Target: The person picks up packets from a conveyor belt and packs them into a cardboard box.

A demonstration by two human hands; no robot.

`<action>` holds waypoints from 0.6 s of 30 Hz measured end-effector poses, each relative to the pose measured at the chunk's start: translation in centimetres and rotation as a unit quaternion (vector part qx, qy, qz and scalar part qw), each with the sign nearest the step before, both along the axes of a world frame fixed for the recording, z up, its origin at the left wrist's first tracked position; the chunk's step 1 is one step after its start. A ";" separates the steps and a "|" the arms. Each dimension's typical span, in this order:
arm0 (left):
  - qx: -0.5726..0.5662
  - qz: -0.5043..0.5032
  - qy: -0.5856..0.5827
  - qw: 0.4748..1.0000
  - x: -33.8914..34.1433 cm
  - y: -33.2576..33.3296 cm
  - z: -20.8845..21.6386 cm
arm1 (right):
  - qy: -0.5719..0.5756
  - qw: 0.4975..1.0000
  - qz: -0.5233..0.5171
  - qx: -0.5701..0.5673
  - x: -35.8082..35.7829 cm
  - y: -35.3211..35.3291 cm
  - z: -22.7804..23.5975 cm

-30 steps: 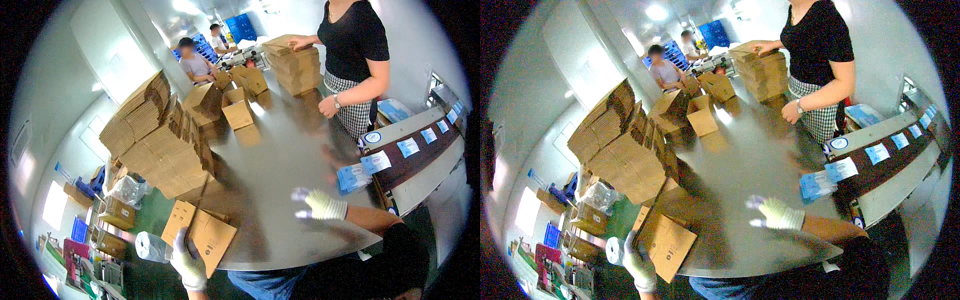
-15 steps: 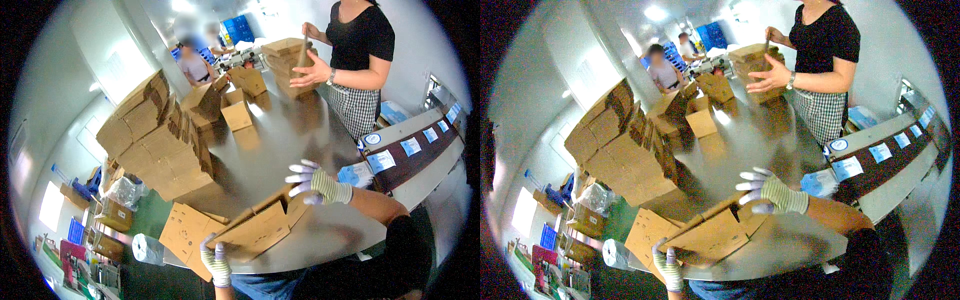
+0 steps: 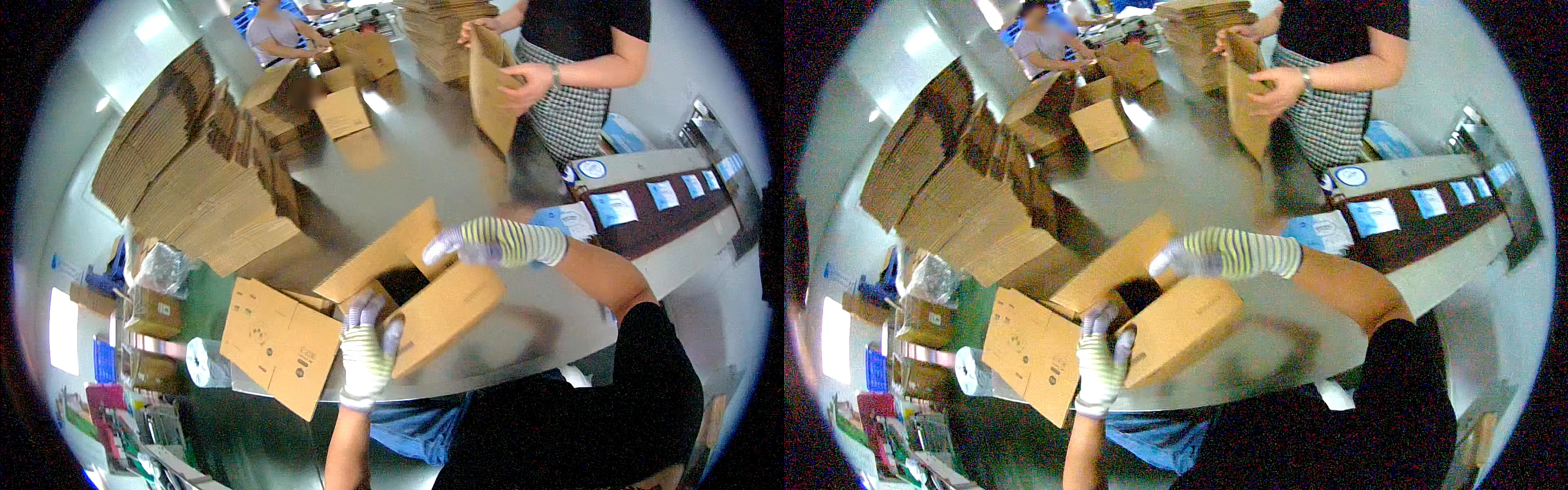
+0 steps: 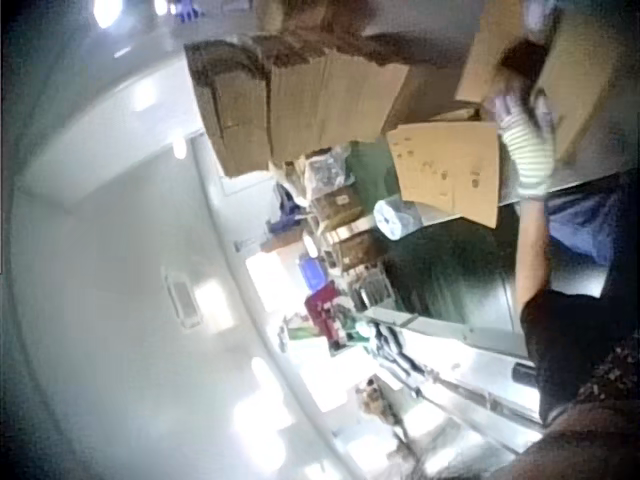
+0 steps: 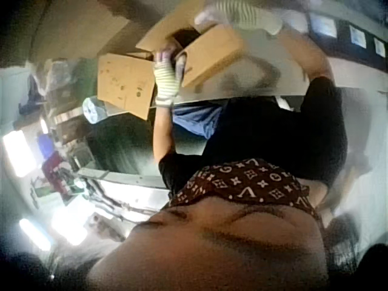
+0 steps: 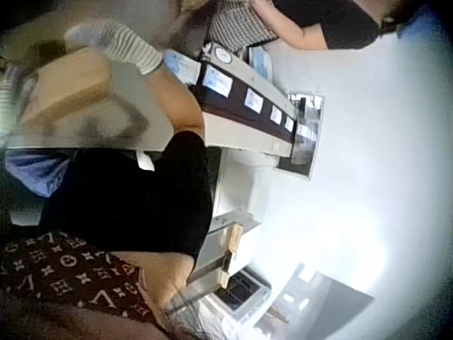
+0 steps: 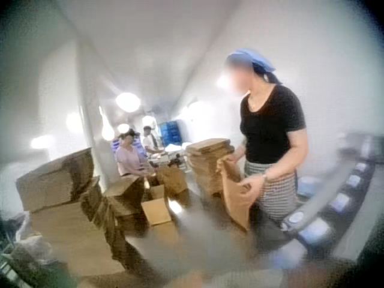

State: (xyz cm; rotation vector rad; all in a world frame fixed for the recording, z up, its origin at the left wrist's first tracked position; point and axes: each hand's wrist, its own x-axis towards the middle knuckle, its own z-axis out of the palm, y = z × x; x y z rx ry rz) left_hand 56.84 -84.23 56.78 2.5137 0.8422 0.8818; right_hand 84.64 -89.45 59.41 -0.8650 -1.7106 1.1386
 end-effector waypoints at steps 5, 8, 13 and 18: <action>0.153 -0.113 0.283 0.940 5.4 1.0 0.1 | -0.589 0.758 -0.063 0.272 -2.4 -4.4 -4.0; 0.215 -0.107 0.163 0.957 5.2 3.5 0.0 | -0.536 0.762 -0.230 0.282 -0.1 -4.1 -4.7; -0.212 0.029 -0.406 0.889 3.0 1.5 -2.3 | -0.248 0.839 -0.475 0.093 2.2 -6.0 1.6; 0.009 0.131 -0.095 0.987 2.9 -1.7 -17.3 | -0.351 0.856 -0.346 0.158 -1.9 -4.2 7.1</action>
